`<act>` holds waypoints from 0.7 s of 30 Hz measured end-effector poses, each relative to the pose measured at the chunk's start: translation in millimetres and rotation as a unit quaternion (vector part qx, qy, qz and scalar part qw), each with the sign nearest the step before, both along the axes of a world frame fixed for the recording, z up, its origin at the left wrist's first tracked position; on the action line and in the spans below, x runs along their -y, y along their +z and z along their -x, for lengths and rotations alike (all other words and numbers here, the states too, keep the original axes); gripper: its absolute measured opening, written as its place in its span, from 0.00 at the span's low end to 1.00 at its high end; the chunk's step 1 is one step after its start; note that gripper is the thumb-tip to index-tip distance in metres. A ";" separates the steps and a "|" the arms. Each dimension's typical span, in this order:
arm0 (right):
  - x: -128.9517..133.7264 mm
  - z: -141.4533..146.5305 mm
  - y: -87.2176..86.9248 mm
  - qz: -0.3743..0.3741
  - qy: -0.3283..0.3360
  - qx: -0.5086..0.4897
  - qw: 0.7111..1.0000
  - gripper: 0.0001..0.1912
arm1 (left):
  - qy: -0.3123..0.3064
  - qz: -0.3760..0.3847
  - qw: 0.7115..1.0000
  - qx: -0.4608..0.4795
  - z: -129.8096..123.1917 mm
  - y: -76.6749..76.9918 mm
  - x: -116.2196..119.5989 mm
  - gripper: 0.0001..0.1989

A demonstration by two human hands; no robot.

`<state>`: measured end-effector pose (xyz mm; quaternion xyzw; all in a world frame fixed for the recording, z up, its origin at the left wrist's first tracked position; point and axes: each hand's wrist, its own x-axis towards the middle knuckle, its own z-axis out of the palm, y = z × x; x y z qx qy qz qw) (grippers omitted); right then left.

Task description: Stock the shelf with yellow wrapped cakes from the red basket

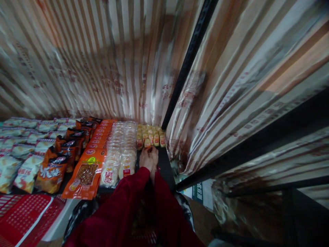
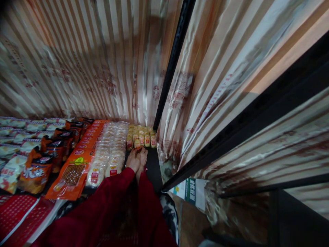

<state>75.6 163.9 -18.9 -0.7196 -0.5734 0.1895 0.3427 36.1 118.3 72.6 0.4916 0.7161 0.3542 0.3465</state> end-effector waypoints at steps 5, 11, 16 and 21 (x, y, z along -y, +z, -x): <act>-1.1 2.7 -0.7 -0.013 0.011 -0.025 1.000 0.20 | 0.005 -0.012 1.000 -0.003 2.4 -3.3 -5.7 0.22; 4.4 3.9 0.2 -0.034 0.041 -0.052 0.997 0.20 | 0.005 -0.002 1.000 -0.010 6.7 -21.7 -11.9 0.21; 6.1 2.8 4.2 -0.034 0.057 -0.068 0.996 0.17 | 0.001 -0.006 1.000 -0.018 1.2 -11.7 -9.2 0.21; 7.6 3.6 4.8 -0.018 0.060 -0.078 0.995 0.18 | 0.033 -0.008 0.999 -0.042 -11.0 4.2 -5.6 0.24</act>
